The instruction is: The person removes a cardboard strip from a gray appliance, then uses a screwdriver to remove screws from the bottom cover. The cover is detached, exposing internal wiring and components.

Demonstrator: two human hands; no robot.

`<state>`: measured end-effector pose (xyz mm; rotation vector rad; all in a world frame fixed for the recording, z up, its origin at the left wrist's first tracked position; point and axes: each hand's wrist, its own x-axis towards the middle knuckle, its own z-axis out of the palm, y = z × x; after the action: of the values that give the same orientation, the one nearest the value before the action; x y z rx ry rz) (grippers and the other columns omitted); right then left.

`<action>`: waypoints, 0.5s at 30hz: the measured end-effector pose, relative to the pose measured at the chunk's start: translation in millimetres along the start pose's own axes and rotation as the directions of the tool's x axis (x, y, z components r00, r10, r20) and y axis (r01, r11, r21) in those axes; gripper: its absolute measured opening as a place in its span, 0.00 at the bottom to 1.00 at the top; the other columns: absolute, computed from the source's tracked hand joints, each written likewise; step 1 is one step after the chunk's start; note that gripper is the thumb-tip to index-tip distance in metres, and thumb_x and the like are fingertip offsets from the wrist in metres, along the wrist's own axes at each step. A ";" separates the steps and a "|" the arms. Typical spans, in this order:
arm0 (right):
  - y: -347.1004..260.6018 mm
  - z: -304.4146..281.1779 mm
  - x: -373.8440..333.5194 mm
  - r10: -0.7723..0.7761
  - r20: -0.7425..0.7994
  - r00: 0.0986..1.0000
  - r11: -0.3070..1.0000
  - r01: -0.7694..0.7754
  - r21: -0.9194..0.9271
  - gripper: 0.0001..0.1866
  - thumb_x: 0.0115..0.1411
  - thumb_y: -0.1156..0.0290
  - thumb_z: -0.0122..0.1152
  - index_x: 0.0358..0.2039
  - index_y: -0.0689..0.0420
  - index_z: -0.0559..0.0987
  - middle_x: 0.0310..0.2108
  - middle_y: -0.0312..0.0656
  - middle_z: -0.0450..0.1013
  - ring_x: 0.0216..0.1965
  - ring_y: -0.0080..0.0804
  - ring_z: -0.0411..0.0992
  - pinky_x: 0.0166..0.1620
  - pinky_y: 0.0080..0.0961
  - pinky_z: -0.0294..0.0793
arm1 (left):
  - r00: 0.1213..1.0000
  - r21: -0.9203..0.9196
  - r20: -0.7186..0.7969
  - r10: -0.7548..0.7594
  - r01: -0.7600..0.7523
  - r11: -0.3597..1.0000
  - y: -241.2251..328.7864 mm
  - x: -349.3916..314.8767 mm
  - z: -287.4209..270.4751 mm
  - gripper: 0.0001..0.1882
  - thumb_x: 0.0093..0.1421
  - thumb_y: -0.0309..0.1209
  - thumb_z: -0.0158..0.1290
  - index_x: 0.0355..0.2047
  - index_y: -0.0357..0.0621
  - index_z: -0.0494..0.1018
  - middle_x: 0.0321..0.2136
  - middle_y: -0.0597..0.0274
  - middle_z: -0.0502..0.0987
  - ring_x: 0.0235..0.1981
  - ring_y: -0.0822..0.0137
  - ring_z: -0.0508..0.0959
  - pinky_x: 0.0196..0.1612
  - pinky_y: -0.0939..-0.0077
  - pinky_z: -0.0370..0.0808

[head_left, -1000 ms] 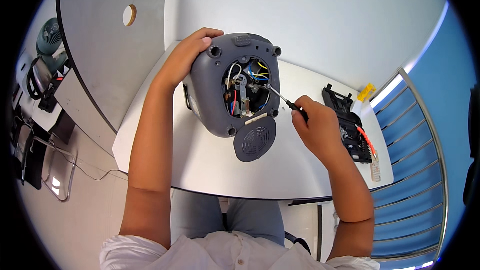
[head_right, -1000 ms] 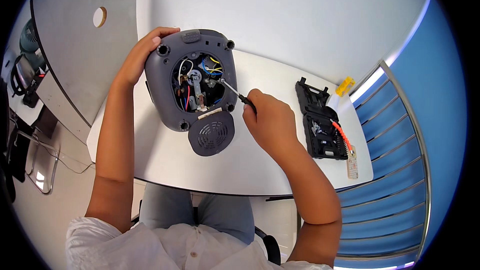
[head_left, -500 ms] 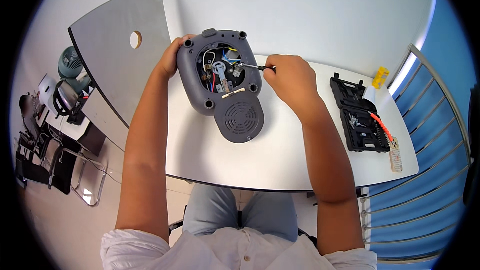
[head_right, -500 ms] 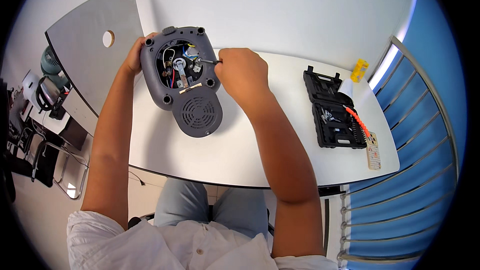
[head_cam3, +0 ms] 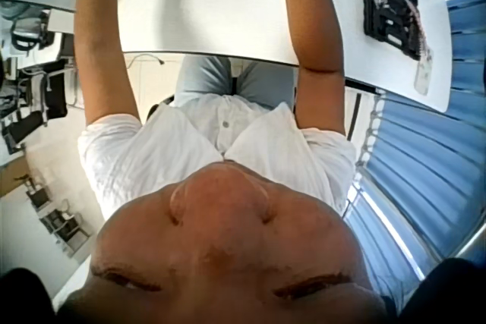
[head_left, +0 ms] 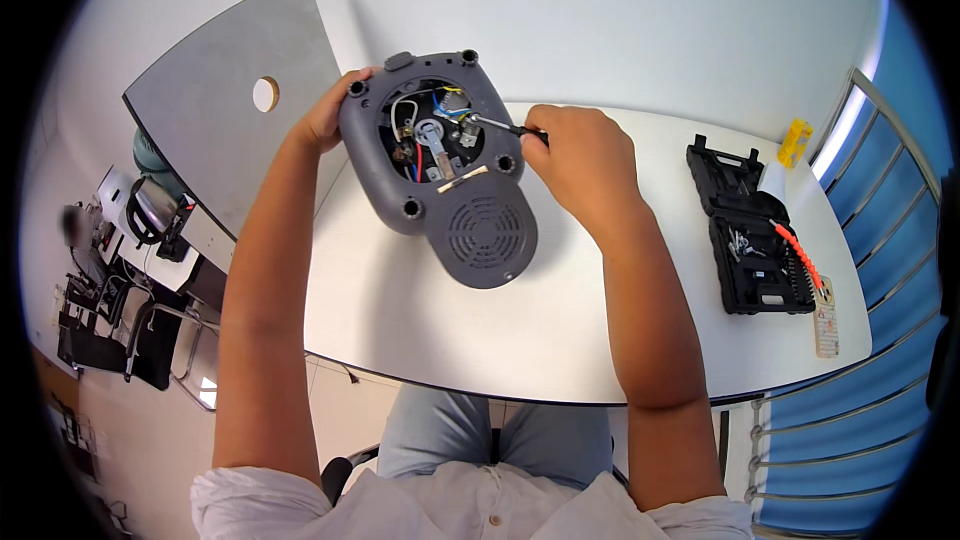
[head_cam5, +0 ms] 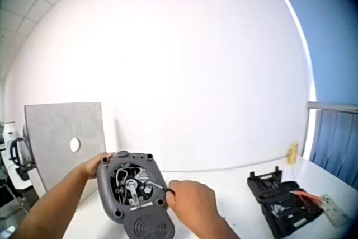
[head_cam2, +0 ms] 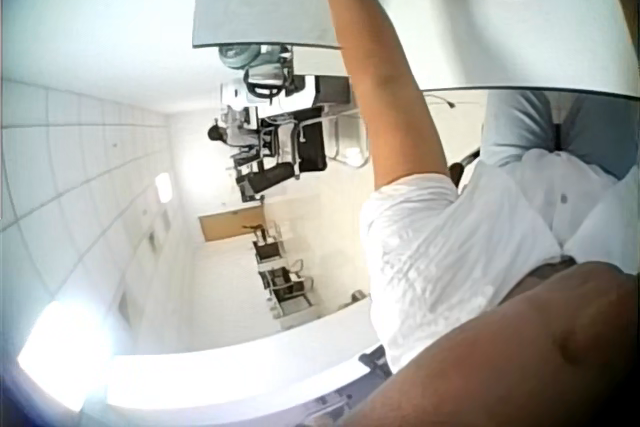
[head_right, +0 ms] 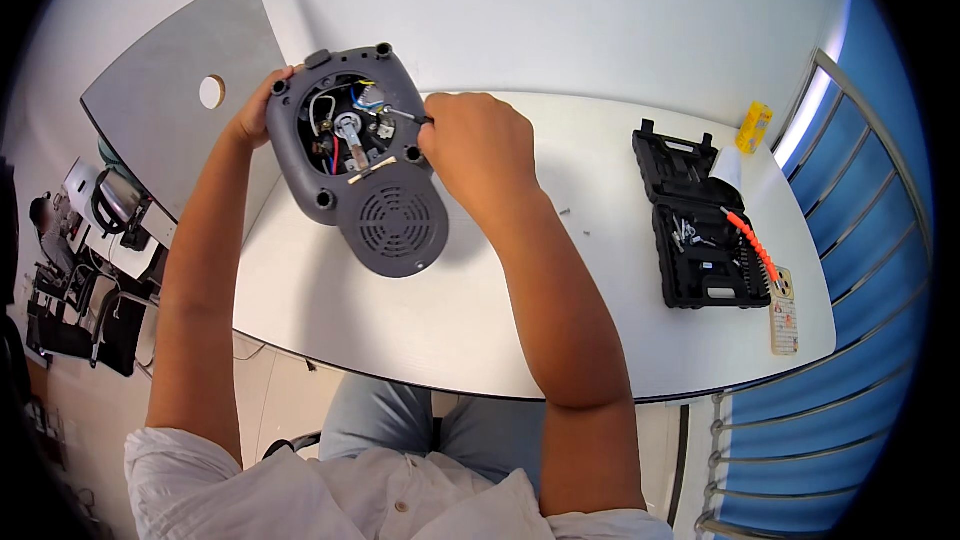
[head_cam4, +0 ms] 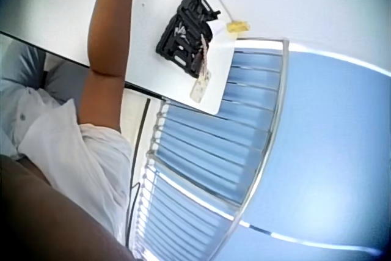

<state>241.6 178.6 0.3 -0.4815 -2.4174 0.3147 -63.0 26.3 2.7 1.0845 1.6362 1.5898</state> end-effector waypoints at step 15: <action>-15.4 -24.0 -21.6 -0.069 0.132 0.989 0.998 0.068 0.012 0.05 0.48 0.71 0.56 0.21 0.57 0.78 0.21 0.44 0.74 0.26 0.42 0.75 0.30 0.36 0.73 | 0.973 -0.065 0.207 0.098 -0.086 0.994 -3.1 -10.2 3.7 0.34 0.56 0.51 0.47 0.55 0.38 0.66 0.46 0.51 0.76 0.44 0.63 0.78 0.48 0.69 0.75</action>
<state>268.5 158.2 11.9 -0.3835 -2.5539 0.3352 -55.3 19.5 -1.9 1.2692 1.4130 1.5113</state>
